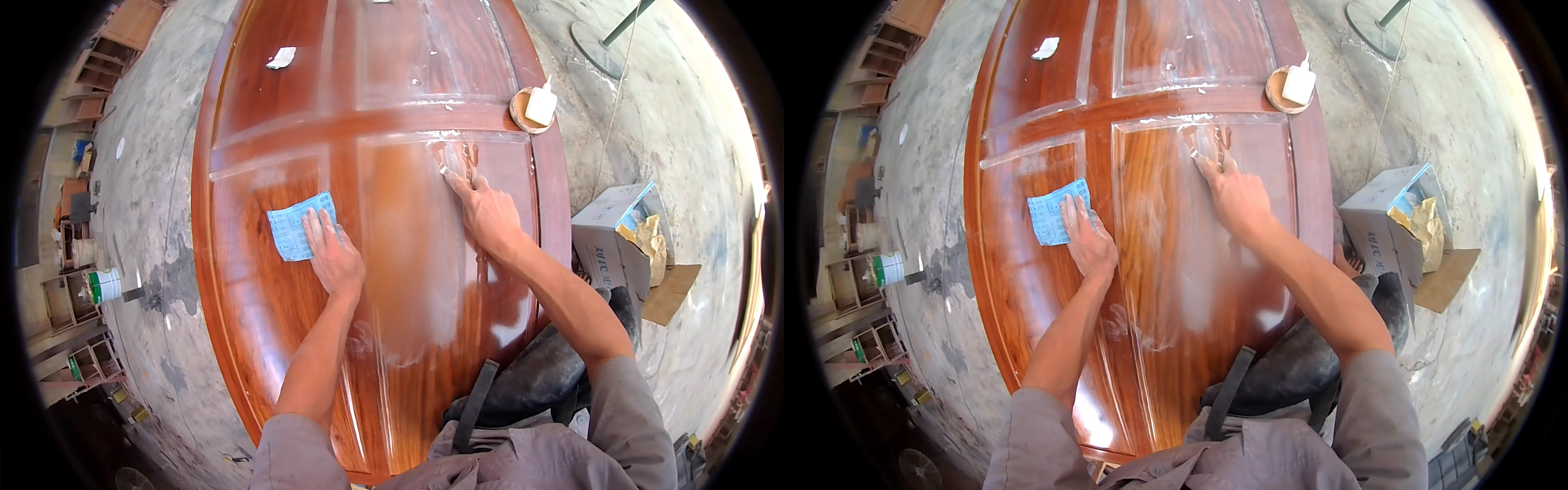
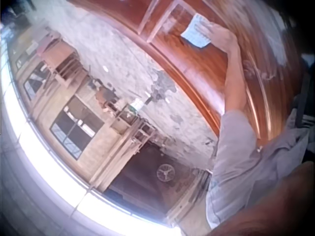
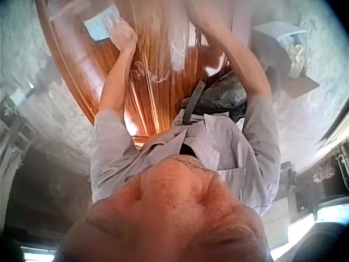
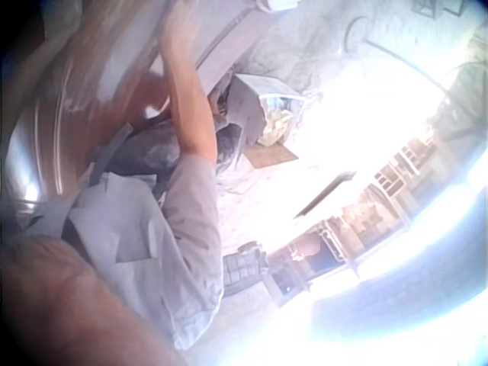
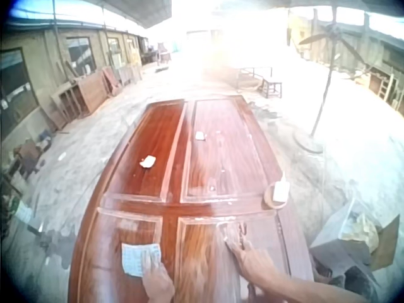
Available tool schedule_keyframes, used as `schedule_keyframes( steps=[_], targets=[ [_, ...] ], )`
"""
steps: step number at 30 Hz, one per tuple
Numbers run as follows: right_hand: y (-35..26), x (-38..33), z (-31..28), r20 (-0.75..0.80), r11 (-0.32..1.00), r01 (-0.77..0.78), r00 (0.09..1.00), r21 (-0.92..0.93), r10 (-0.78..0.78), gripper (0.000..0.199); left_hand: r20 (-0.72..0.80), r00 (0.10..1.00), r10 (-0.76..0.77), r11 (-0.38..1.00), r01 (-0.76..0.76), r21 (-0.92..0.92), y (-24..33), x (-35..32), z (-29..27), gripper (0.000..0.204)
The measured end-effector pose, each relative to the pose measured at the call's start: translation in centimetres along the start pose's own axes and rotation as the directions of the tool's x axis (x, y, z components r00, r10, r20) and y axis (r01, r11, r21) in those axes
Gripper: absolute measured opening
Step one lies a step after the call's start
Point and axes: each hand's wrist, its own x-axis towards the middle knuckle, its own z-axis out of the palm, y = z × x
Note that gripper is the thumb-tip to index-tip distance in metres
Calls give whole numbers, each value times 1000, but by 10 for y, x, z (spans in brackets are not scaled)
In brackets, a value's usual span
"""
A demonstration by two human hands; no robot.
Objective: The person applies a white filler substance to a large reddish-brown wooden surface using a small spatula, then wipes the area with a blue cloth. The person repeats this process multiple times on the same section.
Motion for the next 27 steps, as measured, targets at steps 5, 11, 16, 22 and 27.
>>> schedule_keyframes(
  steps=[5, 11, 16, 22, 27],
  targets=[
    [0, 3, 2, -31, 999, -15, 999, 28, 16, 67, -13, 1000, 20, 999, -21, -33, 2, 3, -1, 49],
    [6, -20, 10, 4, 998, 22, 1000, 66, -22, 67, -20, 999, 42, 997, -40, 65, -2, 0, 2, 49],
    [1, -27, 10, 5, 1000, -3, 1000, 30, 3, 68, -7, 1000, 30, 998, -29, 47, 2, 2, 1, 49],
    [-3, -44, 19, 17, 999, 31, 999, 44, -31, 71, -2, 999, 32, 998, -32, 54, -5, 0, 3, 50],
    [-7, -40, 17, 37, 999, 35, 999, 16, -35, 73, 20, 1000, -1, 999, 0, 41, -4, 1, 2, 50]
  ],
)
